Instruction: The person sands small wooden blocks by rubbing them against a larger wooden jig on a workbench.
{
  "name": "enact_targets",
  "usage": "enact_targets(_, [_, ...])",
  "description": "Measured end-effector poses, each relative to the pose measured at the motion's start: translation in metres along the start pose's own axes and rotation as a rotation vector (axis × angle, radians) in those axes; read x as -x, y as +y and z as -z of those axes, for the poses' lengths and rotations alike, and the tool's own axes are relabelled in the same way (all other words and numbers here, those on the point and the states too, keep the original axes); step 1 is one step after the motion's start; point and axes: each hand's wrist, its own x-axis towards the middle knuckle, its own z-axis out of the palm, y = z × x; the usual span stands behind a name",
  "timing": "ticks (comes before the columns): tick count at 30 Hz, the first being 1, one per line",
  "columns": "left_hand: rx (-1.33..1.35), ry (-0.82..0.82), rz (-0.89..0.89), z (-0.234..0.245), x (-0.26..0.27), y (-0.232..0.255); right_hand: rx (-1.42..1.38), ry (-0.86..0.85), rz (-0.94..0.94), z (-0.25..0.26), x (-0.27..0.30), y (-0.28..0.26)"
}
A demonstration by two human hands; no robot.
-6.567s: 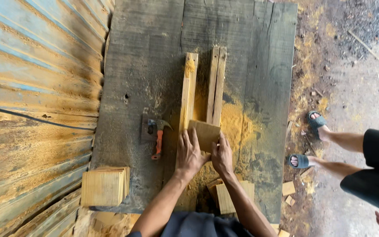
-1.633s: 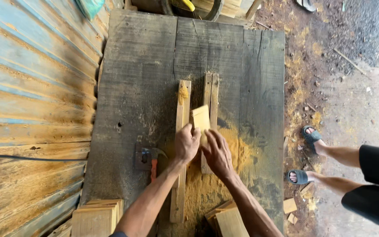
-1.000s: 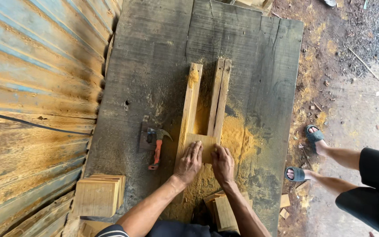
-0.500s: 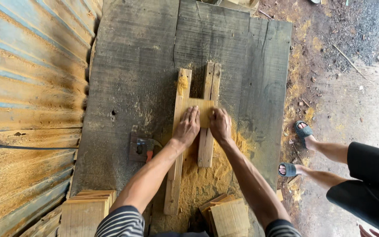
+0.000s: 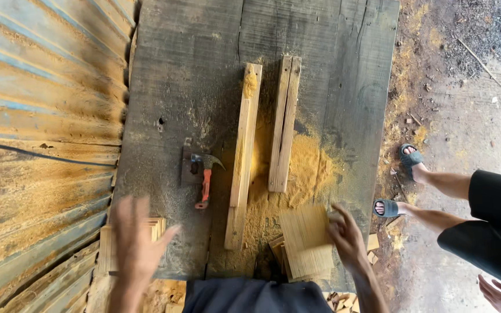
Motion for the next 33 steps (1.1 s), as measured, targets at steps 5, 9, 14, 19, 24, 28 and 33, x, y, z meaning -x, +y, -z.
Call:
enact_targets(5, [-0.13,-0.349,0.624,-0.003,0.096,-0.082,0.538,0.077,-0.008,0.01,0.04,0.097])
enact_targets(9, [-0.068,-0.441,0.652,-0.029,0.12,-0.118,0.581,0.182,0.033,-0.002,0.02,0.051])
enact_targets(14, [-0.14,-0.312,0.624,-0.047,0.12,-0.112,0.391,0.164,0.136,-0.047,-0.005,-0.032])
enact_targets(19, [0.093,-0.176,0.628,-0.015,0.043,0.019,0.275,0.057,0.24,-0.103,-0.023,-0.069])
enact_targets(24, [0.368,-0.035,-0.038,-0.132,-0.01,0.121,0.075,-0.044,0.204,-0.157,-0.03,-0.106])
enact_targets(28, [0.185,-0.385,-0.009,-0.207,-0.008,0.145,0.158,0.205,0.201,-0.148,-0.08,-0.054])
enact_targets(33, [-0.125,-0.13,-0.298,-0.239,-0.009,0.133,0.424,0.221,0.275,-0.146,-0.118,-0.023])
